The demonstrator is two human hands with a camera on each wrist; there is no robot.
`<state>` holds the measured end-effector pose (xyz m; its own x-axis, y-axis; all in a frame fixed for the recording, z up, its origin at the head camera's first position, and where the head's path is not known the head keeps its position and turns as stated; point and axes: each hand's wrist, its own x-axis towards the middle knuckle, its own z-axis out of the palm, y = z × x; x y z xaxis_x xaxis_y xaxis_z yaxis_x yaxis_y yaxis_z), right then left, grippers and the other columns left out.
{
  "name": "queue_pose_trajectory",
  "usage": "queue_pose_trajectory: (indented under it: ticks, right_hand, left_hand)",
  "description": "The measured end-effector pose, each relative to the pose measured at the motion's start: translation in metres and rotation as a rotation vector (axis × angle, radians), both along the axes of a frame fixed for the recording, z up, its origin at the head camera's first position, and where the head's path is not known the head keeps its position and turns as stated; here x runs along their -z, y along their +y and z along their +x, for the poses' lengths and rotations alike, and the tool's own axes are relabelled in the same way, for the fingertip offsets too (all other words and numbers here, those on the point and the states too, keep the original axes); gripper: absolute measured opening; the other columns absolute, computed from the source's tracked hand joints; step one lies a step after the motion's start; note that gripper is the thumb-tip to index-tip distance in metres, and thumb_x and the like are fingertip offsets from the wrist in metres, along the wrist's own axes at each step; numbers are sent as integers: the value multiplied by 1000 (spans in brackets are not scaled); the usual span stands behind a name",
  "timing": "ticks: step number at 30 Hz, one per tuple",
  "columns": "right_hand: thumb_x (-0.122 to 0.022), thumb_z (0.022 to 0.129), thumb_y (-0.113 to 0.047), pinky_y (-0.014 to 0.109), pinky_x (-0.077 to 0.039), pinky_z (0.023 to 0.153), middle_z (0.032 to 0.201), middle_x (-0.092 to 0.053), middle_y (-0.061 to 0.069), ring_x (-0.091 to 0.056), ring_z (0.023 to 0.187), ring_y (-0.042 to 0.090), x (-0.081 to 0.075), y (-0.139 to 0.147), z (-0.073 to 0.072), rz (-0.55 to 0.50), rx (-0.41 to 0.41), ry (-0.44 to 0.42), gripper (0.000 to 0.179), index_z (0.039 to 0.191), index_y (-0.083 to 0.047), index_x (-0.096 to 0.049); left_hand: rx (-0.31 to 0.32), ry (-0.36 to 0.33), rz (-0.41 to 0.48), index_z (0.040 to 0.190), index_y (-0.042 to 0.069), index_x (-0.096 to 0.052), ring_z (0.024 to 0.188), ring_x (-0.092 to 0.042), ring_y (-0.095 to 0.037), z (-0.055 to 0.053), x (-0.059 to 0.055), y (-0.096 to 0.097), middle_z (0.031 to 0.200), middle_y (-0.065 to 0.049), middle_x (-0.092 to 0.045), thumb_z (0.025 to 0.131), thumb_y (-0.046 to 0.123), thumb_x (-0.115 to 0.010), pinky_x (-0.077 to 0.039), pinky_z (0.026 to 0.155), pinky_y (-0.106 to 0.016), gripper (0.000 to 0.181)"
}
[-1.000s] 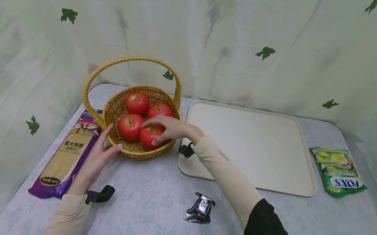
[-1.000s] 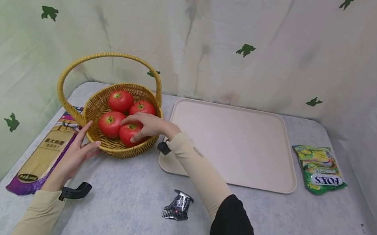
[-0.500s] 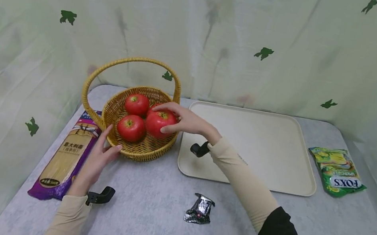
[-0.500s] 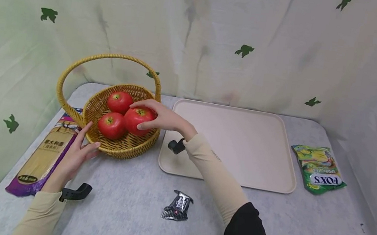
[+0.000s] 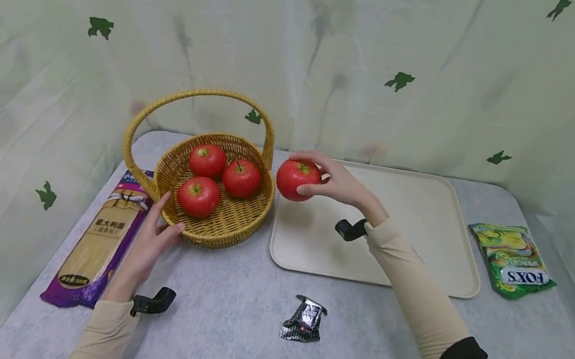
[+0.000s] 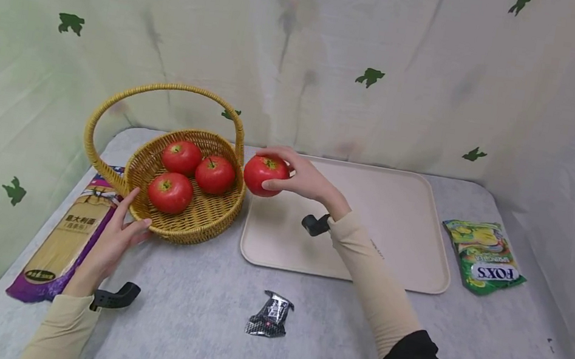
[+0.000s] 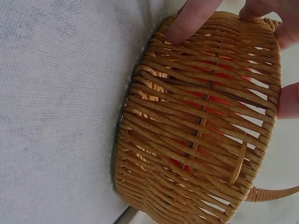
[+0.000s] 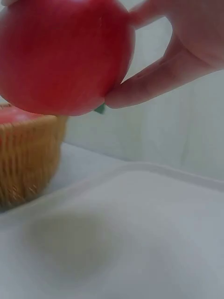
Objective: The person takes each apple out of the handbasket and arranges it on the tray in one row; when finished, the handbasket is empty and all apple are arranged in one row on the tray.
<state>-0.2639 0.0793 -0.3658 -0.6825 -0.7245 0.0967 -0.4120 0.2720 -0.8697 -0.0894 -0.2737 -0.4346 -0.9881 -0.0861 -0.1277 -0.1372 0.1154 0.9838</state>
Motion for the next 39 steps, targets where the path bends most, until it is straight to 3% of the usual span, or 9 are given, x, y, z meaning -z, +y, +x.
queue_pose_trajectory:
  ticks: [7,16,22,30,35,39]
  right_hand:
    - [-74,82,-17,46,-47,88,140,-41,7,-38,123,28,18,24,-3,47,60,-18,65,141,-14,-46]
    - [-73,85,-19,42,-47,90,137,-43,2,-39,122,23,39,36,-2,72,91,-4,58,137,-19,-50]
    - [-74,84,-21,44,-44,93,137,-42,3,-37,123,23,53,31,-2,89,84,22,59,138,-20,-49]
    - [-77,79,-19,46,-40,98,137,-45,8,-40,123,25,66,18,0,134,41,126,63,137,-13,-51]
    - [-78,78,-18,47,-38,99,137,-45,9,-38,126,27,71,15,1,145,7,136,62,135,-13,-53]
    - [-77,80,-19,47,-36,101,140,-41,12,-36,128,28,71,14,-1,167,-20,144,62,136,-13,-52]
  left_hand:
    - [6,-2,-11,155,22,-1,135,-24,-41,1,-1,-1,158,-4,12,101,12,-48,-31,102,-53,73]
    - [8,18,-23,155,19,-1,133,-25,-42,2,1,-2,158,-6,10,101,12,-49,-43,95,-31,73]
    - [5,17,-17,155,19,-2,134,-24,-40,2,2,-1,158,-5,10,101,13,-49,-39,99,-38,73]
    - [5,36,1,155,19,-3,134,-24,-43,0,3,1,158,-5,10,101,12,-49,-41,97,-33,72]
    - [0,37,-8,155,20,-3,134,-24,-42,0,4,1,158,-4,10,101,15,-50,-42,96,-32,72]
    - [-3,39,-11,155,22,-2,135,-23,-42,0,5,1,158,-4,11,101,16,-49,-37,100,-43,72]
